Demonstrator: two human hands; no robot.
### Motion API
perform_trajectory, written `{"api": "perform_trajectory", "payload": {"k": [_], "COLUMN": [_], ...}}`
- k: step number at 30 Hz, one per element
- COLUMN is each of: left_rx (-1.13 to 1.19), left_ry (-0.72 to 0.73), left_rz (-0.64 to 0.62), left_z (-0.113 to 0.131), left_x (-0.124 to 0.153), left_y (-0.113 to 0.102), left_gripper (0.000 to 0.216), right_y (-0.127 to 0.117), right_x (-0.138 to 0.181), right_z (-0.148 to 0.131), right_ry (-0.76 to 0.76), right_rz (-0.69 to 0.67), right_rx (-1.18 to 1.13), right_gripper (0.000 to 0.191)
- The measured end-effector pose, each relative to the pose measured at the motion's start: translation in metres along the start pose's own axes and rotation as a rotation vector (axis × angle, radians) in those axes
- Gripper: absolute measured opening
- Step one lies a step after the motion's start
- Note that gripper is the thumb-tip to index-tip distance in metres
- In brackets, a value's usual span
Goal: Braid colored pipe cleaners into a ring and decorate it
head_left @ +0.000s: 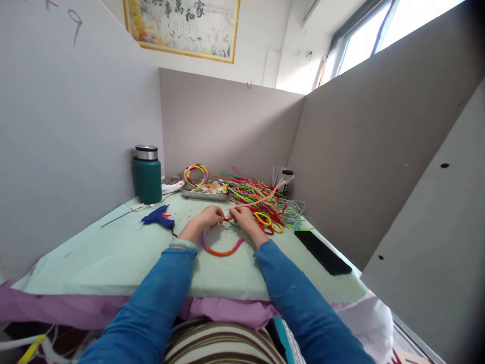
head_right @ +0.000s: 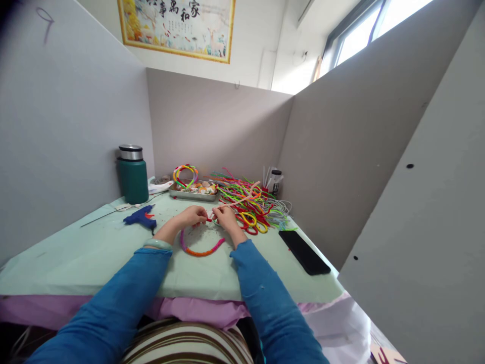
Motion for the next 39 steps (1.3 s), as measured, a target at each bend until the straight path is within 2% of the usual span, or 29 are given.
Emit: {"api": "perform_trajectory", "payload": {"k": [5,10,13,16,21,28,32,39], "left_rx": [0.010,0.011,-0.017,-0.025,0.005,0.022,-0.005,0.006], "left_ry": [0.008,0.134,0.144,0.118,0.175,0.151,0.115,0.185], "left_rz": [-0.002,0.046,0.038,-0.005,-0.005,-0.017,0.004,0.020], "left_z": [0.003,0.007,0.006,0.005,0.011,0.011,0.009,0.010], "left_x": [0.002,-0.003,-0.004,-0.005,-0.004,-0.003,-0.002,-0.005], "left_y": [-0.002,-0.004,-0.003,0.001,0.001,0.002,0.000,0.000], "left_gripper": [0.024,0.029,0.029,0.030,0.026,0.020,0.028,0.034], "right_y": [-0.002,0.004,0.005,0.004,0.000,-0.002,-0.002,0.003], "right_x": [0.001,0.003,0.003,0.003,0.002,0.003,0.003,0.002], "right_z": [0.002,0.003,0.003,0.001,-0.006,-0.012,-0.011,-0.010], "right_ry": [0.040,0.080,0.089,0.069,0.017,-0.025,-0.036,-0.038], "right_rz": [0.034,0.012,0.010,0.000,-0.002,-0.007,-0.011,-0.049], "right_rx": [-0.076,-0.206,-0.246,-0.219,-0.135,-0.061,-0.051,-0.068], "right_gripper": [0.029,0.029,0.030,0.028,0.023,0.023,0.023,0.025]}}
Point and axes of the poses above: each hand's wrist, its own x-axis away from the middle knuckle, its own y-axis out of the palm, z = x × y, the point moved 9 cm from there along -x, towards the middle knuckle, and after that the axes turned 1 degree about y, right-handed, at the moved point
